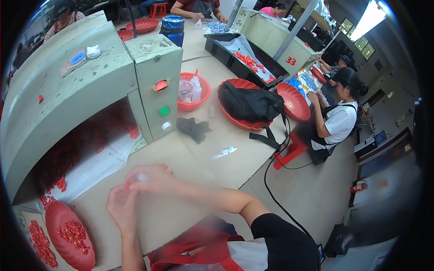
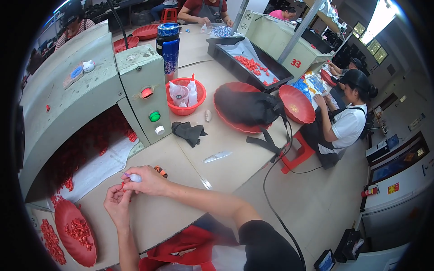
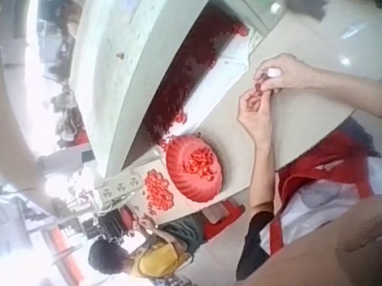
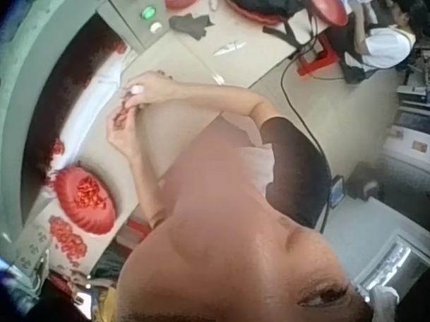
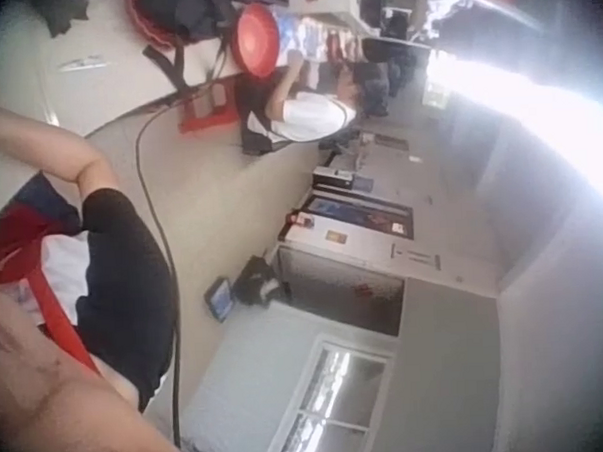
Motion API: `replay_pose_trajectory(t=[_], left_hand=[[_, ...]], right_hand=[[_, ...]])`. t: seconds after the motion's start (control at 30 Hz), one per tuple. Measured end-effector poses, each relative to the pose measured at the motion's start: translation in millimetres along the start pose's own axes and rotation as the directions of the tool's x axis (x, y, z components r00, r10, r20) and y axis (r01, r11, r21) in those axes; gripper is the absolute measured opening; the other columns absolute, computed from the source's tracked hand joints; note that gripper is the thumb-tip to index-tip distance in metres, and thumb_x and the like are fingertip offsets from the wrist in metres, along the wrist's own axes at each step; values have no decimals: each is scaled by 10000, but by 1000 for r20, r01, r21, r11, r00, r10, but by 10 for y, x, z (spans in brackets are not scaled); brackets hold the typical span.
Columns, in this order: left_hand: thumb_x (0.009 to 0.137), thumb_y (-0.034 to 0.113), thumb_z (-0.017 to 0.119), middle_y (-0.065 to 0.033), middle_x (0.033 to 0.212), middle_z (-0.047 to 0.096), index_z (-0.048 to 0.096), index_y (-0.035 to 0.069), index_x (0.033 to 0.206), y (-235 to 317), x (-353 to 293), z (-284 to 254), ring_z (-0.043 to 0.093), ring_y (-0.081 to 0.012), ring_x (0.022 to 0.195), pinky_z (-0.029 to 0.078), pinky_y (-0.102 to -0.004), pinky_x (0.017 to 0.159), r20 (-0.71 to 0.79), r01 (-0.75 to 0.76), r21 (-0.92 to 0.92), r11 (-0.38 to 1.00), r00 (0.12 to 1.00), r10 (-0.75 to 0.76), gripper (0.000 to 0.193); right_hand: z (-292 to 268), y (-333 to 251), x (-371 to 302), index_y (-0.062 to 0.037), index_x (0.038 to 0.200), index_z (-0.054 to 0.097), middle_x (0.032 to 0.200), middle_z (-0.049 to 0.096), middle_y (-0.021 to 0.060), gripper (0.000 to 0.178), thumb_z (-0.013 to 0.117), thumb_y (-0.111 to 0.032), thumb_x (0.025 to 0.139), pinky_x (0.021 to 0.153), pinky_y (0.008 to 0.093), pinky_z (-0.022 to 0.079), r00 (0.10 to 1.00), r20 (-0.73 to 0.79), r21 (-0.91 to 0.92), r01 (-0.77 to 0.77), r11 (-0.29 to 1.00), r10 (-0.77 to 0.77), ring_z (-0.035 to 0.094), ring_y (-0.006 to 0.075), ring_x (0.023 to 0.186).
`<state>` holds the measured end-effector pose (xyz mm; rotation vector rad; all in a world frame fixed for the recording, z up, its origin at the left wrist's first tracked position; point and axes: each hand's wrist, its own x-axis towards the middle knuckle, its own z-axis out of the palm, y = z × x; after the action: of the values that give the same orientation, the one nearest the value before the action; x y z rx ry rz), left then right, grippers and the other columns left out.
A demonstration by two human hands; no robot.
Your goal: The person assembles toy figures by applying glue from a bottle onto small plastic parts and attaching the pieces together by hand.
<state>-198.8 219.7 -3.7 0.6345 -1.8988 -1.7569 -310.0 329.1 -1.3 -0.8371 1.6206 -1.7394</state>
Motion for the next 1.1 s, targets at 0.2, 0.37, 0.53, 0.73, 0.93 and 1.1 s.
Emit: replay_pose_trajectory(t=[0.2,0.37,0.53,0.73,0.93,1.1], left_hand=[[786,-10,650,-57,793,611,544,-34,932,-43,16,-7,564,-67,674,443,-177,576,-3,-9,11,1000,1000,9,182],[783,-14,652,-54,789,610,546,-33,930,-46,8,-20,564,-68,677,444,-178,578,-13,-21,14,1000,1000,21,182],[782,-15,653,-51,785,605,547,-33,933,-59,2,-16,563,-68,675,445,-179,576,-27,-17,30,999,999,17,185],[780,-10,655,-50,784,602,550,-33,932,-65,15,-18,564,-70,668,445,-179,564,-33,-43,65,997,998,45,185],[779,-4,657,-46,786,599,553,-30,935,-72,24,-28,560,-69,663,444,-179,556,-43,-34,81,996,998,37,189],[780,17,667,-80,827,646,574,-28,893,-18,5,-16,600,-109,752,477,-222,697,-30,-10,31,999,999,11,153]], right_hand=[[10,76,17,21,1006,591,821,631,54,270,631,-133,787,568,225,471,998,-10,21,65,998,-65,565,84,640],[24,74,16,18,1010,591,848,626,56,269,631,-119,782,577,230,477,996,-3,27,90,996,-90,570,90,683],[27,68,9,11,1009,593,858,623,56,260,628,-108,781,584,232,477,996,0,14,86,996,-86,572,93,707],[21,52,11,10,985,589,857,624,56,237,631,-104,781,598,232,475,995,10,25,97,995,-97,574,96,736],[30,64,23,12,974,588,855,624,57,230,635,-108,783,594,233,474,994,7,15,106,994,-106,571,95,725],[25,61,1,12,965,592,841,625,57,226,640,-116,784,591,230,473,997,1,28,79,997,-79,571,96,718]])
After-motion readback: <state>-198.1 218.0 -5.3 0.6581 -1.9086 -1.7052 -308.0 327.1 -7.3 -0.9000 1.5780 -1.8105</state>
